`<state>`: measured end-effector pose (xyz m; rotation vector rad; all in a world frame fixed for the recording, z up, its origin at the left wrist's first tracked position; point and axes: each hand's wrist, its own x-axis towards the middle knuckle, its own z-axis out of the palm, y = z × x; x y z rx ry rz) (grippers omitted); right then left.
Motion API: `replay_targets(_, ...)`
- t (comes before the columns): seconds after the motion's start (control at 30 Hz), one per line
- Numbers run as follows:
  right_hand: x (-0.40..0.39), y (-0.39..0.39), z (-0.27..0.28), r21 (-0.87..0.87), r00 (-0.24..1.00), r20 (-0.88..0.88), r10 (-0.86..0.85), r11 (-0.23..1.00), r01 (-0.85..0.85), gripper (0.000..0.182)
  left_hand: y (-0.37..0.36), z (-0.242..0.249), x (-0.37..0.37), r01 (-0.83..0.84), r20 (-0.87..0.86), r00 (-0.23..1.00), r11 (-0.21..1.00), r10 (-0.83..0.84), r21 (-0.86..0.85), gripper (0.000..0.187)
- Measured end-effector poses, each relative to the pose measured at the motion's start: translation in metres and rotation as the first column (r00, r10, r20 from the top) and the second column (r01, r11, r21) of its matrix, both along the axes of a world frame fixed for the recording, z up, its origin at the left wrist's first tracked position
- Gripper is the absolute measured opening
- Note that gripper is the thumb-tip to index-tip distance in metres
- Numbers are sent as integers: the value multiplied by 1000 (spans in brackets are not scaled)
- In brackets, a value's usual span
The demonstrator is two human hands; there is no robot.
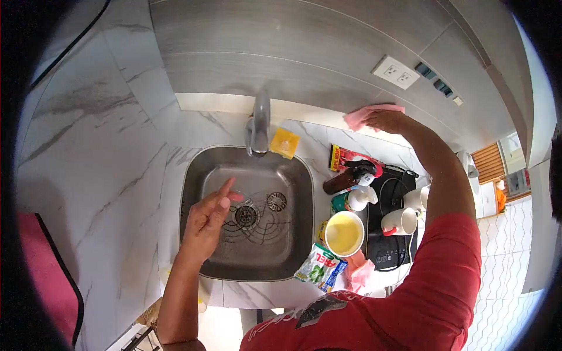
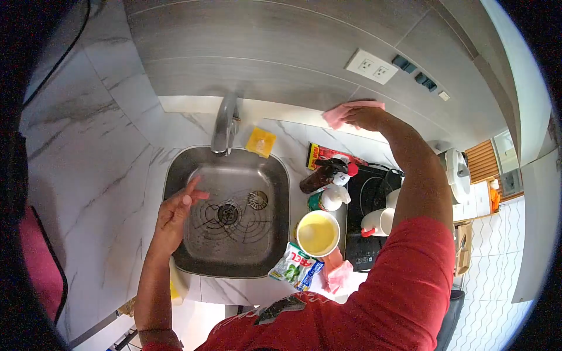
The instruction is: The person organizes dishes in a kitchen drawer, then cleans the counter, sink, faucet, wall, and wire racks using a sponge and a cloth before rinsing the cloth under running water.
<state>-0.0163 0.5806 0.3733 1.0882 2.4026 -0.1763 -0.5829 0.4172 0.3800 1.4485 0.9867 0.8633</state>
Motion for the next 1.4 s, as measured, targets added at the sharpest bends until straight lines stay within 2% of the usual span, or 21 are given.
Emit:
replay_targets(0.07, 11, -14, 3, 81, 937, 338, 87, 989, -121, 33, -2, 8, 10, -13, -40, 999, 1000, 14, 29, 49)
replay_targets(0.13, 21, -32, 2, 145, 950, 294, 99, 978, -147, 31, -6, 12, 19, 3, -38, 999, 1000, -2, 28, 49)
replay_targets(0.17, 26, -45, 6, 86, 920, -25, -391, 916, 392, 29, -7, 15, 22, 8, -30, 1000, 999, -7, 32, 48)
replay_targets(0.2, 15, -54, 22, -131, 563, -273, -780, 610, 782, 28, -7, 19, 25, 15, -33, 999, 999, -14, 40, 48)
replay_targets(0.23, -12, -61, 49, -123, 554, -257, -792, 595, 794, 25, -8, 23, 27, 36, -47, 998, 998, -34, 43, 46)
replay_targets(0.3, -13, -74, 59, 92, 687, -390, -614, 716, 692, 26, -16, 28, 33, 80, -67, 995, 996, -78, 29, 44)
replay_targets(0.33, 0, -75, 52, 333, 802, -482, -354, 772, 541, 33, -17, 30, 38, 118, 8, 993, 993, -118, -9, 43)
replay_targets(0.43, -85, -113, 110, 296, 626, -737, -257, 709, 640, 15, -25, 32, 61, 226, 151, 965, 973, -216, -49, 46)
replay_targets(0.47, -117, -123, 123, 442, 649, -755, -90, 661, 606, 15, -25, 36, 75, 292, 238, 931, 956, -276, -31, 50)
replay_targets(0.53, -196, -157, 151, -83, 298, -825, -479, 626, 775, 21, -32, 48, 104, 294, 396, 880, 956, -264, -17, 57)
replay_targets(0.6, -248, -178, 134, 16, 282, -933, -225, 755, 655, 30, -35, 56, 127, 264, 559, 815, 957, -153, -124, 58)
replay_targets(0.73, -307, -195, 64, 32, 265, -955, -134, 841, 540, 43, -32, 34, 132, 187, 774, 624, 941, 108, -282, 55)
replay_targets(0.77, -317, -203, 49, -128, 116, -964, -239, 801, 584, 47, -30, 27, 124, 247, 762, 643, 920, 79, -304, 55)
replay_targets(0.87, -318, -206, 11, -413, 45, -843, -536, 699, 584, 48, -24, 0, 109, 540, 740, 664, 752, -105, -378, 57)
replay_targets(0.93, -306, -187, -19, -439, 64, -813, -579, 680, 587, 51, -19, -15, 106, 535, 602, 767, 737, -219, -413, 57)
replay_targets(1.0, -298, -162, -40, -567, -161, -747, -645, 490, 662, 46, -23, -19, 107, 117, 324, 945, 865, 55, -488, 66)
replay_targets(1.03, -296, -147, -36, -566, -162, -748, -644, 491, 663, 46, -14, -31, 103, 83, 269, 962, 878, 54, -472, 79)
replay_targets(1.1, -299, -116, -25, -284, -165, -896, -413, 246, 927, 44, 11, -69, 109, 40, 227, 968, 827, 107, -560, 85)
replay_targets(1.2, -291, -63, -40, -401, -380, -914, -146, 163, 902, 47, 56, -92, 137, -115, 147, 944, 712, 295, -693, 98)
replay_targets(1.33, -306, -46, -22, -699, -728, -684, 50, 241, 674, 51, 111, -134, 175, -343, 14, 811, 494, 585, -799, 113)
replay_targets(1.4, -304, -46, -28, -681, -719, -695, 32, 291, 672, 51, 137, -166, 187, -298, 53, 819, 503, 571, -811, 100)
